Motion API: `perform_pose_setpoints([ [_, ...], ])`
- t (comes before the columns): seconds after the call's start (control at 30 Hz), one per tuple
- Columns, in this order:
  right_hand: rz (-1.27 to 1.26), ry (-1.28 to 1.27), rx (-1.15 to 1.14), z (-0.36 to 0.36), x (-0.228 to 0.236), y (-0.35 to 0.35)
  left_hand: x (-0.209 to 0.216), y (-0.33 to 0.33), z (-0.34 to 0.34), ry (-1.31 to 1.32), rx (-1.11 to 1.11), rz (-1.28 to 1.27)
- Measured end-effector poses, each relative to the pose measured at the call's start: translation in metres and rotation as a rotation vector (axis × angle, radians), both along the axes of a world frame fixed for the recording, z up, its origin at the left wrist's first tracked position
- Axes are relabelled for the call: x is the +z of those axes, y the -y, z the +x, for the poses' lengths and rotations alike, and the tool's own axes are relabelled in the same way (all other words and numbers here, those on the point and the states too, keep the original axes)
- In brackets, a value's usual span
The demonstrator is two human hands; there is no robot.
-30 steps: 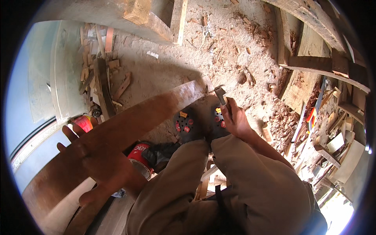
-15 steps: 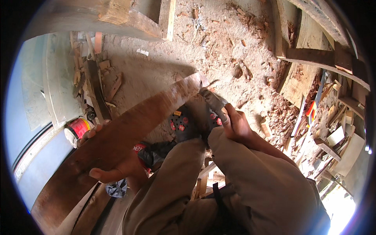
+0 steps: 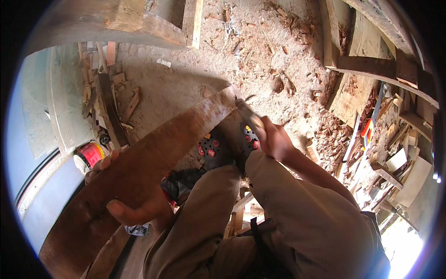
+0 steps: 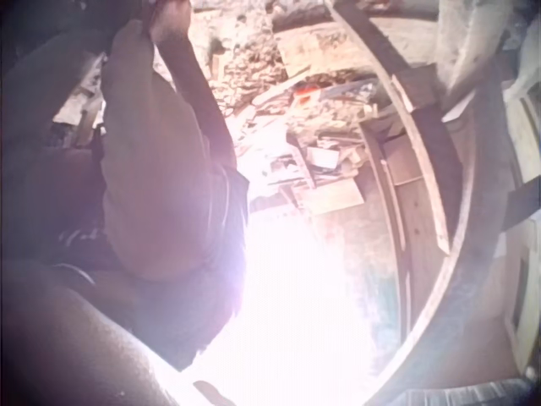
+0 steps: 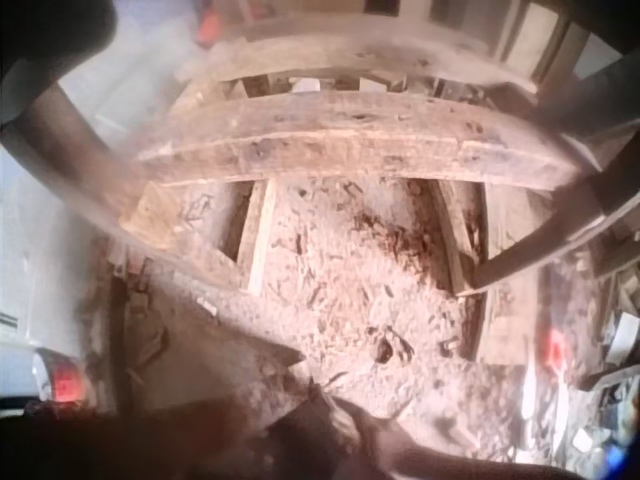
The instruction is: The person is working on a piece of wood, using a hammer to remove nails and a saw to cut the wood. The person is sitting on the floor in a cluttered workshop.
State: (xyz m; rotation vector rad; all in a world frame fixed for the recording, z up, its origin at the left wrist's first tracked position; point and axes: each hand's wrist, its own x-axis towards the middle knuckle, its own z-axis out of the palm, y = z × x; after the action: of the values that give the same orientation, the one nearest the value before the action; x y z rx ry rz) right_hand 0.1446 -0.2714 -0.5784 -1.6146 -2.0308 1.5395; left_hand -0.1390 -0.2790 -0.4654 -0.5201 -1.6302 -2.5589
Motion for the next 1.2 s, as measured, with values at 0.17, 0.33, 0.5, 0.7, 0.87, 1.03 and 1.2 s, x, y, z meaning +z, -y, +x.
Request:
perform_pose_setpoints([
  [0.17, 0.005, -0.087, -0.113, 0.000, -0.004, 0.007, -0.003, 0.013, -0.008, 0.052, 0.033, 0.121],
  [0.33, -0.056, 0.166, 0.040, 0.005, -0.014, 0.005, -0.006, 0.013, -0.013, -0.031, 0.031, 0.286],
  [0.5, -0.051, 0.112, -0.097, 0.017, -0.007, 0.013, -0.011, 0.009, 0.000, -0.327, -0.077, 0.171],
  [0.7, 0.005, 0.008, -0.028, 0.008, -0.011, 0.013, 0.013, 0.039, -0.005, 0.158, -0.205, -0.197],
  [0.87, 0.092, -0.055, -0.084, 0.006, 0.004, 0.004, 0.012, 0.050, -0.006, -0.026, -0.433, -0.245],
  [1.03, -0.047, -0.262, -0.114, 0.019, 0.025, 0.006, 0.006, 0.046, 0.003, -0.274, -0.473, -0.192],
  [1.2, -0.257, -0.029, -0.030, 0.006, -0.006, -0.005, 0.011, 0.043, 0.002, -0.307, -0.454, -0.197],
])
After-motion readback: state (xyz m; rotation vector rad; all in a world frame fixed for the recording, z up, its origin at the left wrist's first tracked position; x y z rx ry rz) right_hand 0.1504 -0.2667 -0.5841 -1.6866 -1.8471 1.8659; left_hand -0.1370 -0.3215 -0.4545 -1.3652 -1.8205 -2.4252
